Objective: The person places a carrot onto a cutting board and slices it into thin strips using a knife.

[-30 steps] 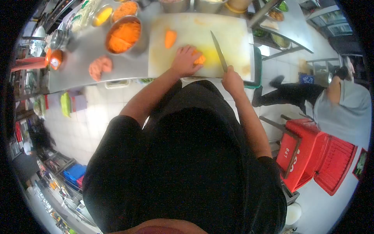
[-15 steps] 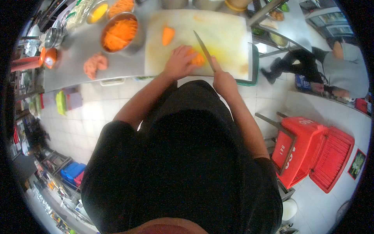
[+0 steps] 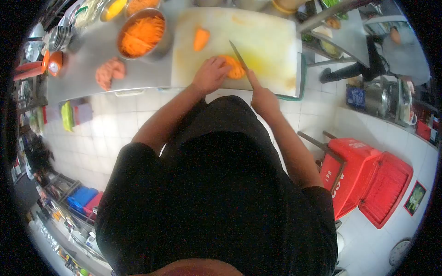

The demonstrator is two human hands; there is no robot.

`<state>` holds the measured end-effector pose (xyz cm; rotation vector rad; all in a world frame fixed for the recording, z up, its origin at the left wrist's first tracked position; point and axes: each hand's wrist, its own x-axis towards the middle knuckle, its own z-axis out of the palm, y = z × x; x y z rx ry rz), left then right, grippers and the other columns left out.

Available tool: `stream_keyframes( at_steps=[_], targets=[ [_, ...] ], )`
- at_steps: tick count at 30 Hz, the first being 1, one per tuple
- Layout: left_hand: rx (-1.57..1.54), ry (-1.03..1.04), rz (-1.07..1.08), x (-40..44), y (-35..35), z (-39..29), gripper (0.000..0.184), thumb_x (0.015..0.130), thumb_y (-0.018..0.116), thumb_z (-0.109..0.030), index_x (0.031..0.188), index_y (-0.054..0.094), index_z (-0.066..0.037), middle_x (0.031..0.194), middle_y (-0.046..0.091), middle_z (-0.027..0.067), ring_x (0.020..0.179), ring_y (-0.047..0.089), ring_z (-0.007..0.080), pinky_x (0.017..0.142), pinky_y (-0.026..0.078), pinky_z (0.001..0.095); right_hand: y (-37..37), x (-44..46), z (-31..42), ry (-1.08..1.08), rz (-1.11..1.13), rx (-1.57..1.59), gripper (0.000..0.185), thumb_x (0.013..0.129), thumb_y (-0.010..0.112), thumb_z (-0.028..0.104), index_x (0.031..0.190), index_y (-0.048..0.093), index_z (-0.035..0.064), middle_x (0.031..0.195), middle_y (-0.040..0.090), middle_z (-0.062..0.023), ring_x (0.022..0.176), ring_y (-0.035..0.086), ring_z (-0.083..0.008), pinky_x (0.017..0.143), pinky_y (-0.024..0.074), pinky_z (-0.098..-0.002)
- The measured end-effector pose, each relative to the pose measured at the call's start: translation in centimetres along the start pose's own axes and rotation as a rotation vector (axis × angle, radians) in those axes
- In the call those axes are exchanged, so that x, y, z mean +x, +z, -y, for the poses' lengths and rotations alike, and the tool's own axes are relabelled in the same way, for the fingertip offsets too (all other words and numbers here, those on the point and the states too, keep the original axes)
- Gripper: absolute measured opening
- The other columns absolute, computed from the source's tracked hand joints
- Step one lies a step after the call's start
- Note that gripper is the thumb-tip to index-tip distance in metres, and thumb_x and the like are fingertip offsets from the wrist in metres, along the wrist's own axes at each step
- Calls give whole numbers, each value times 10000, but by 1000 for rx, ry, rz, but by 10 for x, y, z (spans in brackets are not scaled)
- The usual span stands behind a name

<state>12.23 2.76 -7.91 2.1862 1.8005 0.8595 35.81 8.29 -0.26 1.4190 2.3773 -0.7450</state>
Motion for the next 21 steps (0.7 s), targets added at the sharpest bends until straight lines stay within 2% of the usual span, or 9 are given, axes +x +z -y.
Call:
stream_keyframes(
  at_steps=[4,8,11,15,17,21],
  targets=[
    [37,3,51,0,4,1,287,896,656,-162,1181,690,-152,1172,599,113,1139,561,339,978,473,460,-1,11,5,-42,-46,-37,765,955,496,34,1632,216,256,856,696,-302,808,685,-491,730,521,-598],
    [19,8,5,0,6,1,283,894,655,-169,1173,701,-167,1202,602,104,1169,549,331,984,462,460,-35,10,11,-61,14,-100,855,882,516,0,1637,215,266,910,718,-280,856,713,-446,786,551,-558],
    [-21,-5,-5,1,4,1,250,896,644,-183,1137,709,-171,1254,598,102,1217,532,320,988,451,460,-45,4,13,-53,33,-72,861,881,527,9,1639,217,276,920,718,-282,868,715,-444,793,555,-553],
    [-18,-20,-3,2,2,0,288,893,663,-183,1177,715,-183,1218,601,101,1182,547,329,981,461,463,-22,2,7,-59,-13,-16,788,947,515,33,1632,209,271,867,702,-297,821,688,-488,764,523,-587],
    [2,-18,13,-3,3,-2,312,891,668,-181,1200,716,-187,1202,601,103,1168,551,333,977,465,466,4,9,7,-18,-12,-12,813,936,514,18,1636,189,276,858,699,-298,816,689,-485,757,523,-586],
    [43,-9,41,-6,5,-2,317,901,653,-183,1214,705,-187,1215,595,108,1187,542,333,976,462,476,-1,13,10,-25,7,-59,846,914,503,-6,1639,173,281,860,703,-291,819,696,-471,751,528,-572]
  ],
)
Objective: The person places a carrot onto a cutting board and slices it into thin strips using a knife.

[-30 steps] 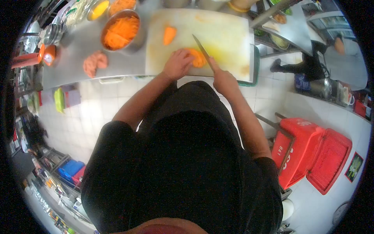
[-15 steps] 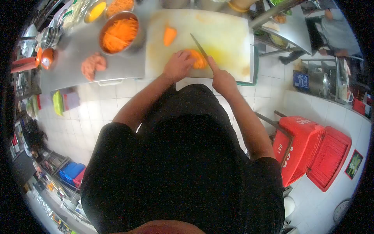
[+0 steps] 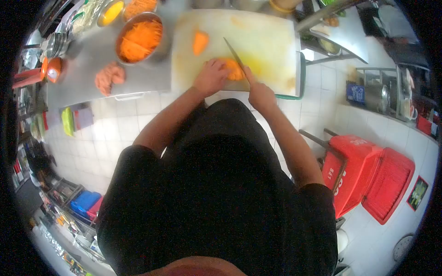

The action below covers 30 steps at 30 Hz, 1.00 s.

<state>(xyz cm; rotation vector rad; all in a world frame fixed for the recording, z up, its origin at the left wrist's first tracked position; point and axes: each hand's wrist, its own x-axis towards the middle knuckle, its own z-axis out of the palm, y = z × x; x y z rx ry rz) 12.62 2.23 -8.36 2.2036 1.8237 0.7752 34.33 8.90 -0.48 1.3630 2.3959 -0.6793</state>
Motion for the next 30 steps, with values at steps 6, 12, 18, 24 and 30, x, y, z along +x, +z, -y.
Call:
stream_keyframes(
  at_steps=[6,12,18,24,30],
  targets=[
    [-10,19,-56,6,0,2,262,894,646,-188,1148,706,-174,1220,594,100,1210,534,313,983,450,466,-50,-5,10,-29,55,-23,889,864,526,-6,1645,198,262,923,715,-290,892,715,-445,804,549,-558],
    [-12,-21,-44,3,-4,0,251,904,633,-197,1143,708,-182,1211,595,94,1200,539,312,985,448,462,-3,-2,10,17,-10,44,833,895,492,-18,1636,216,242,911,707,-302,865,695,-479,794,522,-577],
    [-19,3,-39,12,-5,3,241,914,624,-193,1140,708,-187,1204,595,93,1197,537,312,985,447,459,-30,9,7,-8,8,-12,908,869,529,2,1642,163,308,925,721,-277,890,712,-456,803,549,-563],
    [-35,-21,2,8,-8,0,283,903,647,-185,1182,695,-185,1230,592,98,1206,536,329,1001,450,467,-29,-6,10,0,15,21,849,903,515,14,1640,182,271,920,710,-300,873,704,-473,795,539,-578],
    [-15,-14,12,-1,-4,2,301,910,652,-174,1208,693,-176,1257,588,103,1212,534,340,1015,448,474,-10,9,20,20,43,-6,896,881,514,11,1650,142,280,947,717,-298,888,713,-456,800,550,-564]
  ],
)
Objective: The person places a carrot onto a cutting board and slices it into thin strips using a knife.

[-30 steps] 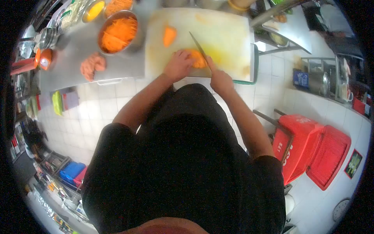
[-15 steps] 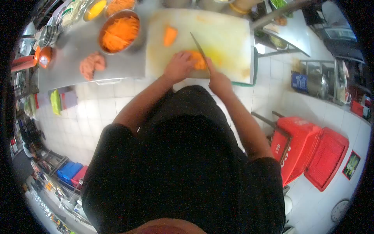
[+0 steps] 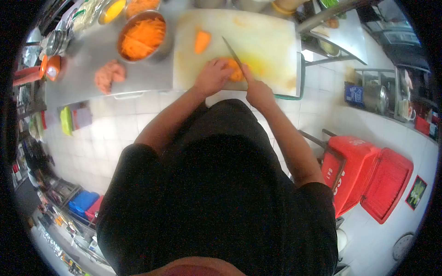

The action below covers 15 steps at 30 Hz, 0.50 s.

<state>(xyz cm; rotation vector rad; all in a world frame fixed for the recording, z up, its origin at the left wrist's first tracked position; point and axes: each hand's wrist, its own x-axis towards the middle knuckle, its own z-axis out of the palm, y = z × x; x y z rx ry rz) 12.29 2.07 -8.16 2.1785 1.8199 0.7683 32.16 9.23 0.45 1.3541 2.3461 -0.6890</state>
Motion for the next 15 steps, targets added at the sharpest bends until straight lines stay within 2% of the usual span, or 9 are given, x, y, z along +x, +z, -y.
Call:
stream_keyframes(
  at_steps=[3,7,15],
  targets=[
    [-13,5,-27,6,4,2,271,917,642,-207,1180,705,-180,1250,590,101,1214,530,325,992,448,468,-17,9,-16,-116,-60,10,855,891,511,34,1647,181,263,946,716,-296,881,708,-459,801,545,-561],
    [-41,13,-87,4,2,2,260,911,644,-212,1159,712,-176,1238,590,99,1197,534,314,965,449,461,-62,-11,5,-84,-105,-17,818,892,499,33,1636,238,253,951,718,-290,892,709,-450,807,541,-556],
    [-55,4,-71,5,-2,0,240,902,643,-200,1128,717,-167,1209,593,93,1193,540,304,955,448,456,-41,-11,-3,-61,-28,-57,853,870,512,3,1636,230,253,931,719,-279,892,715,-440,800,551,-548]
  ],
)
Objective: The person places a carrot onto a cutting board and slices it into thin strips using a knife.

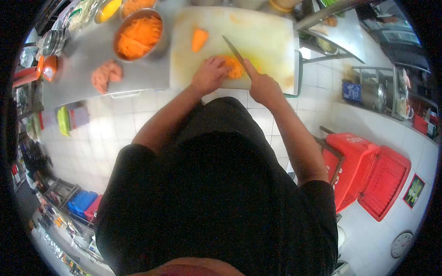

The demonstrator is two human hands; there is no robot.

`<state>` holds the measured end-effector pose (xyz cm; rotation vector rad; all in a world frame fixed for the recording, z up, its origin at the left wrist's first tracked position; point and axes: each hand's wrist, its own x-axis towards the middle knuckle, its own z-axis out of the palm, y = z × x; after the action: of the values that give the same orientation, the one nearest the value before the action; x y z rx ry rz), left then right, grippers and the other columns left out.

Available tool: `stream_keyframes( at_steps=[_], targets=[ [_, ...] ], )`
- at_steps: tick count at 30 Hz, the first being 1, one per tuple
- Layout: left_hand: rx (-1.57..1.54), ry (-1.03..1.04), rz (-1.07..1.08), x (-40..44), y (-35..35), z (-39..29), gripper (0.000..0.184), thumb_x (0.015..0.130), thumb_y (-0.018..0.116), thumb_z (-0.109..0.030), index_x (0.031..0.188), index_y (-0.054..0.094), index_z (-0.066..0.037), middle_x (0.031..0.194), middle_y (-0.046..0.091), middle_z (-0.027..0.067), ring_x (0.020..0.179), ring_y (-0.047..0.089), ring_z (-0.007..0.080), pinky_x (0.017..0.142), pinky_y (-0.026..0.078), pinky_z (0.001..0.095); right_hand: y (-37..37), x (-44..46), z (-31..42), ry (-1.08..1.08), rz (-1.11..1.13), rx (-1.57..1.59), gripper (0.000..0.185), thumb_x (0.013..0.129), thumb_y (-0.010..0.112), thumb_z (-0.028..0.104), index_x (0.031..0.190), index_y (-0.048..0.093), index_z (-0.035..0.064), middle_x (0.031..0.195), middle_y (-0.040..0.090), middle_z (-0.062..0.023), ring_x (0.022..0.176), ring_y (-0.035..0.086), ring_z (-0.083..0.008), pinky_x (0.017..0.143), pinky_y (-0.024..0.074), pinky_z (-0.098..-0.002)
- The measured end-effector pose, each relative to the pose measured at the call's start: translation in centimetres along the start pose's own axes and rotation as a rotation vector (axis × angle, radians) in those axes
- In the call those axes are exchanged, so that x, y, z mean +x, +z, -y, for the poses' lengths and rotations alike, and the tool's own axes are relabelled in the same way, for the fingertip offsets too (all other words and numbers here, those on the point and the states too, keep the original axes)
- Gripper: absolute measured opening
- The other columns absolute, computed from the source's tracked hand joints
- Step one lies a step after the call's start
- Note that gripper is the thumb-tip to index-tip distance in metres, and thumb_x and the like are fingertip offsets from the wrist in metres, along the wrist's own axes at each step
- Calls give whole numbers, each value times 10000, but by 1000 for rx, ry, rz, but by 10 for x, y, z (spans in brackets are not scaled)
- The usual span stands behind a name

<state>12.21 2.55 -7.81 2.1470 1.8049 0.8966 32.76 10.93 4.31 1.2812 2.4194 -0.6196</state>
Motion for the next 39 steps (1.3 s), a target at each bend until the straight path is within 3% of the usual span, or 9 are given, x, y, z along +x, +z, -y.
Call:
stream_keyframes(
  at_steps=[8,15,18,20,25,29,32,39],
  targets=[
    [17,-2,40,0,9,7,238,901,655,-195,1130,714,-166,1219,603,103,1210,536,327,982,448,469,65,6,-9,58,-49,108,888,886,499,-18,1653,151,265,840,705,-275,820,698,-467,756,534,-569],
    [-1,5,40,1,5,5,271,901,655,-192,1166,700,-164,1227,607,111,1193,546,332,989,456,468,17,4,-4,5,-11,103,894,871,521,3,1644,179,293,913,720,-277,868,715,-454,787,547,-573],
    [11,-4,55,3,3,3,266,911,641,-192,1168,699,-163,1216,610,109,1169,556,327,974,464,465,19,-6,5,50,12,96,894,871,517,-2,1642,176,295,934,720,-289,885,717,-455,789,547,-571],
    [20,-6,46,1,2,3,263,914,634,-191,1168,698,-161,1207,612,108,1158,561,324,964,468,463,64,5,-1,127,-12,155,902,866,521,-12,1639,177,302,931,717,-298,888,715,-460,795,548,-572],
    [-30,7,32,2,1,4,266,912,636,-189,1168,700,-155,1215,611,114,1166,556,332,980,466,463,36,7,1,68,-13,139,874,899,498,2,1640,148,308,942,715,-304,908,708,-474,818,545,-585],
    [-14,39,-17,3,6,7,260,906,646,-182,1157,706,-152,1215,609,110,1169,549,337,977,465,463,12,-1,-16,137,-162,157,843,913,486,31,1644,157,292,956,716,-307,907,704,-485,821,544,-578],
    [-26,36,-34,1,4,6,271,903,652,-177,1169,701,-156,1212,606,108,1163,547,337,968,463,460,15,-7,-25,244,-160,192,822,933,503,45,1652,159,244,940,690,-343,888,675,-512,808,514,-586],
    [-51,17,-30,-1,-1,4,277,898,655,-180,1171,701,-166,1213,598,108,1153,549,328,960,459,453,39,-6,3,162,-107,139,862,892,476,-17,1653,156,233,826,683,-322,796,677,-504,737,510,-596]
  ],
)
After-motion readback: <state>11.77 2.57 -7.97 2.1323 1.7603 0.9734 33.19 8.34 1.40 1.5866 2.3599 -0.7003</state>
